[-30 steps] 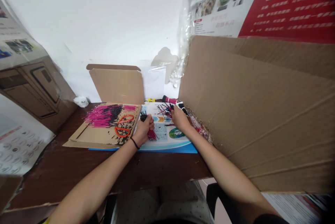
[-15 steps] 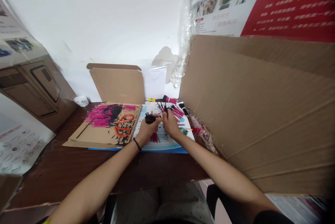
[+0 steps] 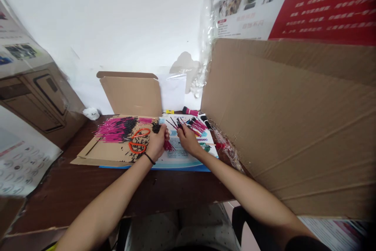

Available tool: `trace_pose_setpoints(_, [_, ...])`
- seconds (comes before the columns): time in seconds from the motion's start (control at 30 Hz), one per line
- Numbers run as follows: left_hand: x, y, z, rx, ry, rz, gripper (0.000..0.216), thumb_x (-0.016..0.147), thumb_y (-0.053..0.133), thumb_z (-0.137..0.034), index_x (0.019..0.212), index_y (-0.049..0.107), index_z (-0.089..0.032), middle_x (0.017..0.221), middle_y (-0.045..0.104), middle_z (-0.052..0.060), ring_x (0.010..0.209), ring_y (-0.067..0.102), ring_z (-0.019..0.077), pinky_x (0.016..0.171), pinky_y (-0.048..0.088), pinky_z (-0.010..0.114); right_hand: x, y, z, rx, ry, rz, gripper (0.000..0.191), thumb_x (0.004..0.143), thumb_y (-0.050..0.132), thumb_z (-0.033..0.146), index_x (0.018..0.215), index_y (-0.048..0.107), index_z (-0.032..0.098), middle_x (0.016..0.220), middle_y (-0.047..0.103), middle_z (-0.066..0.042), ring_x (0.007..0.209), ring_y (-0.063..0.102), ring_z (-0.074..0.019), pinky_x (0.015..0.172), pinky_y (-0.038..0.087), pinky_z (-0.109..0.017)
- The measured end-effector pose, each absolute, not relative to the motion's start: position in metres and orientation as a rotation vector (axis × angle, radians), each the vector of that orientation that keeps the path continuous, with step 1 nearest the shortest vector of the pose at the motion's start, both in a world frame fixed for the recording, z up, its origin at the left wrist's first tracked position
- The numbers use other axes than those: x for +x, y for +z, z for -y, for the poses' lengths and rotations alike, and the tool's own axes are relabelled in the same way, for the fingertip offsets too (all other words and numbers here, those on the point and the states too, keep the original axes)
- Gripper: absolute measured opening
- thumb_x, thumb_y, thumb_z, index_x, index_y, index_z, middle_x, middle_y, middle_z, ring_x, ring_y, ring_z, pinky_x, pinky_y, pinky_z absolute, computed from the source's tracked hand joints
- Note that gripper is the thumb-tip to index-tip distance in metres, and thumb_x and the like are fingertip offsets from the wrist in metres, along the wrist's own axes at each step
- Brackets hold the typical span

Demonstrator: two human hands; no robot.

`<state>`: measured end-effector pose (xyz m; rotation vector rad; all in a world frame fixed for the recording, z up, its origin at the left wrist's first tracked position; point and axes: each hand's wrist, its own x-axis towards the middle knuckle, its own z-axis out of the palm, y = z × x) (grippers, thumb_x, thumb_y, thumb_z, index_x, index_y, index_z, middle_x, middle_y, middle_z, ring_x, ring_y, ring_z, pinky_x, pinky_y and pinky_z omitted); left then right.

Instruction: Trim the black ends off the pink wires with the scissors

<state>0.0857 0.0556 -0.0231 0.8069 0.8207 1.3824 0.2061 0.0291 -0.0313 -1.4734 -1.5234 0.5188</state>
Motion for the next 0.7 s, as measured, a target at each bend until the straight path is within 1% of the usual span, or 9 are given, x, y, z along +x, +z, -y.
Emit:
trace_pose_setpoints(0.1, [0.087, -0.024, -0.054, 0.889, 1.417, -0.778, 0.033, 0.063, 0.075, -0.035, 0.074, 0.051, -0.016, 0.047, 0.041, -0.010, 0.038, 0.036, 0.0034, 0.037, 0.027, 0.016, 0.203, -0.032, -0.028, -1.420, 0.553, 1.589, 0.017, 0.086, 0.035, 0.034, 0.072, 0.038, 0.024, 0.064, 0.050, 0.002, 0.060, 0.046, -0.0155, 0.059, 0.032, -0.027])
trace_pose_setpoints(0.17, [0.087, -0.024, -0.054, 0.898, 1.446, -0.803, 0.032, 0.064, 0.074, -0.035, 0.069, 0.049, -0.016, 0.045, 0.040, -0.010, 0.037, 0.035, 0.0033, 0.037, 0.026, 0.016, 0.203, -0.033, -0.028, -1.415, 0.542, 1.609, 0.018, 0.085, 0.036, 0.035, 0.072, 0.038, 0.024, 0.064, 0.050, 0.002, 0.061, 0.046, -0.0155, 0.059, 0.032, -0.027])
trace_pose_setpoints(0.27, [0.086, -0.020, -0.057, 0.777, 1.482, -0.854, 0.033, 0.066, 0.071, -0.030, 0.057, 0.041, -0.017, 0.043, 0.039, -0.009, 0.036, 0.034, 0.0026, 0.035, 0.025, 0.016, 0.204, -0.032, -0.028, -1.429, 0.514, 1.582, 0.017, 0.085, 0.038, 0.036, 0.075, 0.042, 0.023, 0.068, 0.052, 0.000, 0.064, 0.048, -0.0165, 0.062, 0.033, -0.028])
trace_pose_setpoints(0.37, [0.084, -0.014, -0.059, 0.607, 1.492, -0.892, 0.031, 0.069, 0.064, -0.024, 0.053, 0.038, -0.018, 0.042, 0.039, -0.008, 0.035, 0.034, 0.0028, 0.035, 0.026, 0.016, 0.207, -0.032, -0.028, -1.470, 0.497, 1.482, 0.017, 0.086, 0.039, 0.036, 0.076, 0.044, 0.023, 0.070, 0.054, -0.001, 0.066, 0.049, -0.0174, 0.064, 0.035, -0.029])
trace_pose_setpoints(0.47, [0.083, -0.013, -0.059, 0.550, 1.450, -0.926, 0.025, 0.072, 0.060, -0.023, 0.056, 0.041, -0.017, 0.044, 0.045, -0.006, 0.038, 0.043, 0.0053, 0.039, 0.035, 0.017, 0.210, -0.032, -0.029, -1.504, 0.486, 1.372, 0.020, 0.087, 0.038, 0.038, 0.074, 0.042, 0.023, 0.067, 0.052, 0.001, 0.064, 0.048, -0.0168, 0.062, 0.035, -0.029])
trace_pose_setpoints(0.53, [0.085, -0.016, -0.055, 0.623, 1.360, -0.899, 0.022, 0.070, 0.064, -0.023, 0.060, 0.045, -0.016, 0.049, 0.050, -0.004, 0.042, 0.048, 0.0066, 0.041, 0.038, 0.017, 0.210, -0.033, -0.030, -1.493, 0.494, 1.348, 0.021, 0.087, 0.037, 0.040, 0.075, 0.042, 0.023, 0.066, 0.050, 0.002, 0.062, 0.047, -0.0162, 0.061, 0.035, -0.028])
trace_pose_setpoints(0.6, [0.087, -0.020, -0.051, 0.753, 1.281, -0.827, 0.024, 0.066, 0.070, -0.025, 0.065, 0.047, -0.016, 0.051, 0.050, -0.005, 0.043, 0.046, 0.0059, 0.040, 0.035, 0.017, 0.209, -0.033, -0.029, -1.470, 0.510, 1.366, 0.021, 0.086, 0.038, 0.041, 0.077, 0.043, 0.023, 0.067, 0.051, 0.002, 0.063, 0.047, -0.0161, 0.061, 0.035, -0.028])
trace_pose_setpoints(0.7, [0.091, -0.028, -0.046, 0.937, 1.255, -0.747, 0.030, 0.064, 0.074, -0.031, 0.070, 0.049, -0.017, 0.050, 0.044, -0.008, 0.040, 0.039, 0.0043, 0.039, 0.030, 0.017, 0.204, -0.033, -0.027, -1.424, 0.532, 1.450, 0.018, 0.085, 0.041, 0.039, 0.082, 0.046, 0.022, 0.075, 0.055, -0.001, 0.068, 0.049, -0.0168, 0.065, 0.037, -0.029])
